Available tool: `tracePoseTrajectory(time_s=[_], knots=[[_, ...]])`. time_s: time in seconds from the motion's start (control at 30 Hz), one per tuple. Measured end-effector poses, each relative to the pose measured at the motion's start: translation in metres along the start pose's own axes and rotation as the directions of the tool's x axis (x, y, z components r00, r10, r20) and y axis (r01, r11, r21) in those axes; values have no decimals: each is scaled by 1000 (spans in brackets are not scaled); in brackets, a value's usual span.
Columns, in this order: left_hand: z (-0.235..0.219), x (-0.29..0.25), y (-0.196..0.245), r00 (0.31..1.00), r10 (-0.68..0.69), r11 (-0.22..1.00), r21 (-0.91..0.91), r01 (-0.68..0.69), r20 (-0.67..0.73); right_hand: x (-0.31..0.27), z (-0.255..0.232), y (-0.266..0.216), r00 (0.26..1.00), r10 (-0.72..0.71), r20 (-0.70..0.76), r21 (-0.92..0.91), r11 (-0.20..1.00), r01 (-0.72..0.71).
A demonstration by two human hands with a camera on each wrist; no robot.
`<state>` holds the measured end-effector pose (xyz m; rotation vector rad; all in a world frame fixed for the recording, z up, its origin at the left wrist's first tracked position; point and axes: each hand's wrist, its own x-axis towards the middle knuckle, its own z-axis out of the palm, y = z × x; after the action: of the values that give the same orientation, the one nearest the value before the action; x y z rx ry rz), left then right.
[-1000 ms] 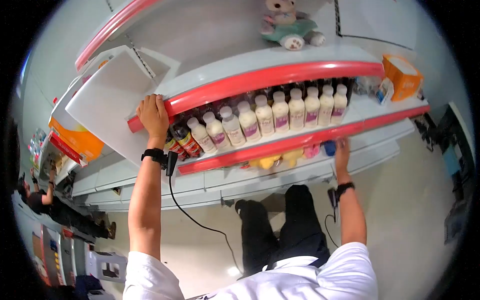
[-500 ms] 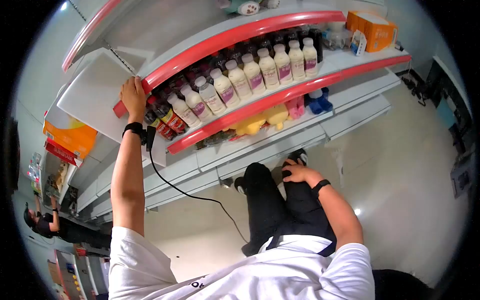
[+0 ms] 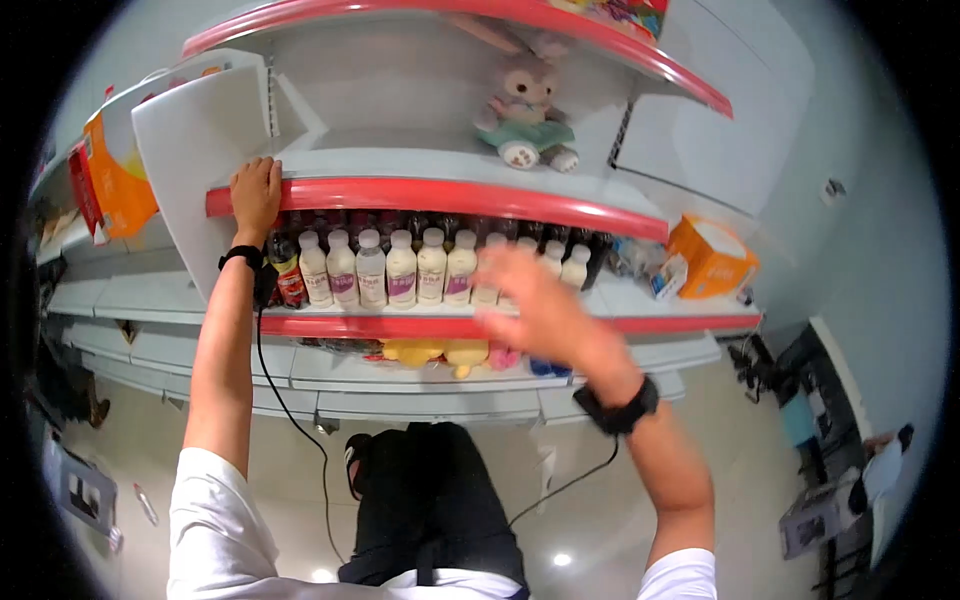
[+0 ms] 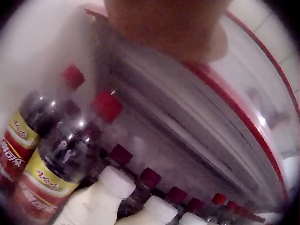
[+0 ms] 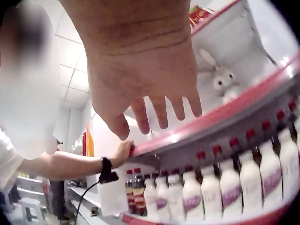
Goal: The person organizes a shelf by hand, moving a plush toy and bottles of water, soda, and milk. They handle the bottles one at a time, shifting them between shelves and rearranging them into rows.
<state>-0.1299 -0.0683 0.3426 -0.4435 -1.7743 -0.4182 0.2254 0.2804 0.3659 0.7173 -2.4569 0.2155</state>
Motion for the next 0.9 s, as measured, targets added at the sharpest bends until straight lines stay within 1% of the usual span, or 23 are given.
tracePoseTrajectory(time_s=[0.03,0.07,0.1,0.13,0.17,0.2,0.27,0.3,0.33,0.37,0.4,0.43,0.5,0.53,0.57,0.6,0.63,0.7,0.73,0.77,0.8,0.87,0.9], knots=[[1,1,0,1000,-16,1000,23,16,8,31,-23,19,997,-50,-62,3,999,50],[0,6,2,1000,-24,999,45,24,12,55,-39,39,995,14,-96,37,999,-11],[-4,10,9,999,-47,997,54,46,6,80,-54,60,997,33,-63,12,999,-32],[-2,13,9,999,-33,998,57,30,38,99,-62,80,988,155,-16,-47,987,-156],[4,14,6,997,-18,998,61,13,74,120,-65,111,968,246,45,-109,965,-240],[6,21,3,994,-1,998,65,-6,105,134,-63,137,956,282,82,-239,937,-256],[-1,38,5,959,34,993,95,-63,280,164,-57,188,917,378,126,-482,832,-276],[-3,47,8,927,44,990,105,-90,373,181,-53,217,892,443,92,-477,806,-351],[-7,58,13,898,-16,994,106,-35,439,196,-47,245,858,509,67,-465,777,-424],[-14,70,18,861,-75,993,114,20,503,211,-41,259,820,570,45,-447,746,-494],[-21,82,23,816,-133,989,131,71,563,223,-40,255,764,645,-2,-357,713,-603],[-25,95,27,718,-153,987,143,75,679,229,-40,244,696,717,-33,-252,668,-700],[-30,129,42,478,-187,982,168,83,858,251,-19,325,756,655,-11,-308,716,-626],[-38,135,60,453,-182,978,210,-13,873,261,-9,365,783,622,0,-336,738,-586],[-32,135,67,455,-96,981,163,-110,885,256,-14,366,692,708,-142,-107,684,-721],[-11,133,67,436,-18,946,158,-285,900,256,-23,371,620,765,-176,77,639,-766],[-8,136,79,350,-39,927,165,-336,936,257,-32,376,542,814,-207,262,580,-771],[-14,133,93,309,-48,944,144,-298,950,243,-52,388,509,853,-113,453,501,-738],[-10,130,101,280,-42,954,122,-274,959,235,-58,381,549,826,-128,459,540,-705],[-4,124,94,301,-40,959,121,-256,953,226,-60,369,583,801,-132,463,570,-679],[0,124,90,243,-36,960,101,-259,969,214,-56,363,618,776,-126,467,596,-653],[-2,139,80,124,-48,965,78,-252,991,205,-53,367,654,739,-160,445,645,-621],[-12,146,77,62,-44,978,56,-199,997,207,-47,381,680,709,-186,440,679,-588]])
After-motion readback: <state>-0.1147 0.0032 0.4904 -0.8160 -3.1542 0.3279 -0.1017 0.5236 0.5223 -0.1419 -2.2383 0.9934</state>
